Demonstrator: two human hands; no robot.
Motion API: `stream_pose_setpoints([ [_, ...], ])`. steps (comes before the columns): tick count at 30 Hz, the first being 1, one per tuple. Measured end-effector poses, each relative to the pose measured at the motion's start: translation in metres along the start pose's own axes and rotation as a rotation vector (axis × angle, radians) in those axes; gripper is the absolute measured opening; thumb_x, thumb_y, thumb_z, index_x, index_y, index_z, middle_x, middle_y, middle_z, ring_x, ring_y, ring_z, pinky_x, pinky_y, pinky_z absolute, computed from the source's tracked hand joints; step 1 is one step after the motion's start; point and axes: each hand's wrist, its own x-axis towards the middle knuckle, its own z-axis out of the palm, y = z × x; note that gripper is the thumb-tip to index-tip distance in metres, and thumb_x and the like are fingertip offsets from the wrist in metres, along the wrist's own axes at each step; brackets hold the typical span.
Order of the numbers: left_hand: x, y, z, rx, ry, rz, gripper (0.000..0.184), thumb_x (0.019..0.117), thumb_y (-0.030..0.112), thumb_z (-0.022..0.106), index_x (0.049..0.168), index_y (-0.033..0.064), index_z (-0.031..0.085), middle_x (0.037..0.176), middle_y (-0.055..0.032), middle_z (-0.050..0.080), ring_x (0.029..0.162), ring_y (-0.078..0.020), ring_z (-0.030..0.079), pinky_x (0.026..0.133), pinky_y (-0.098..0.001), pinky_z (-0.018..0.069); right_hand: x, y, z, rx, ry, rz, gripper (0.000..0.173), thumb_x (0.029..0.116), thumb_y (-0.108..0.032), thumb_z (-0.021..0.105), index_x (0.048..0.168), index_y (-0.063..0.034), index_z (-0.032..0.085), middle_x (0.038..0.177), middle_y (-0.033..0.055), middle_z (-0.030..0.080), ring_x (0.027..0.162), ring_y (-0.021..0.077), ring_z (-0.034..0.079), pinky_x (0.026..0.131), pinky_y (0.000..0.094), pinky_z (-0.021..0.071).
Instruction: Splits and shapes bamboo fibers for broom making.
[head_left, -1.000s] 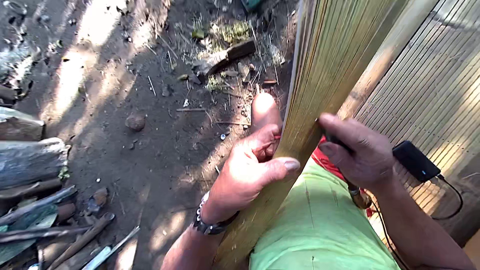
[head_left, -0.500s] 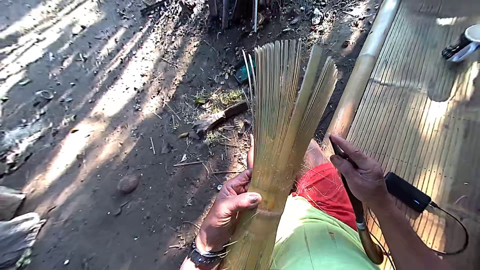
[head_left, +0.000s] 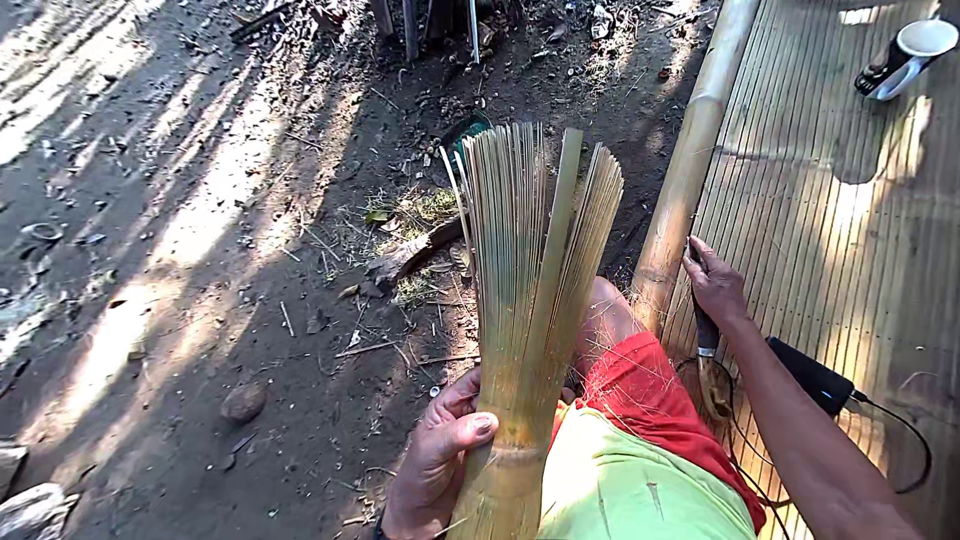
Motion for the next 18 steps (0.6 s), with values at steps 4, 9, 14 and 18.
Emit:
stream_pose_setpoints([
  [4, 0.004, -0.001, 0.013, 0.107, 0.064, -0.021, 0.044, 0.0864, 0.004, 0.072, 0.128, -0.0047, 0.064, 0.105, -0.0206, 0.072, 0.090, -0.0202, 0.073, 0.083, -0.0359, 0.0615, 0.006, 0.016, 0.018, -0.075, -0.007, 0.046, 0.051, 0.1066, -0.028, 0.055, 0.157, -0.0282, 0.045, 0.130, 0.0164, 0.068, 0.111, 0.0418, 0.068, 0.093, 0.0673, 0.0514],
  [9, 0.005, -0.002, 0.026, 0.192, 0.068, -0.040, 0.044, 0.0868, 0.005, 0.074, 0.129, -0.0039, 0.064, 0.104, -0.0198, 0.074, 0.089, -0.0197, 0.074, 0.083, -0.0348, 0.0619, 0.004, 0.017, 0.024, -0.176, -0.025, 0.057, 0.054, 0.1044, -0.027, 0.059, 0.157, -0.0237, 0.045, 0.132, 0.0207, 0.065, 0.114, 0.0436, 0.065, 0.092, 0.0651, 0.0520],
  [14, 0.006, -0.004, 0.036, 0.255, 0.062, -0.063, 0.045, 0.0884, 0.005, 0.074, 0.131, -0.0044, 0.063, 0.105, -0.0200, 0.074, 0.089, -0.0205, 0.074, 0.083, -0.0354, 0.0620, 0.007, -0.055, -0.038, 0.006, 0.030, -0.105, 0.062, 0.1001, -0.044, 0.063, 0.153, -0.0159, 0.048, 0.139, 0.0202, 0.056, 0.112, 0.0364, 0.063, 0.088, 0.0564, 0.0546],
  [18, 0.007, -0.008, 0.044, 0.291, 0.053, -0.084, 0.044, 0.0895, 0.003, 0.072, 0.131, -0.0054, 0.062, 0.104, -0.0200, 0.074, 0.089, -0.0211, 0.074, 0.083, -0.0362, 0.0624, -0.002, -0.153, -0.110, 0.314, -0.015, -0.427, 0.059, 0.1027, -0.039, 0.060, 0.157, -0.0197, 0.045, 0.111, 0.0089, 0.064, 0.072, 0.0160, 0.063, 0.056, 0.0322, 0.0563],
])
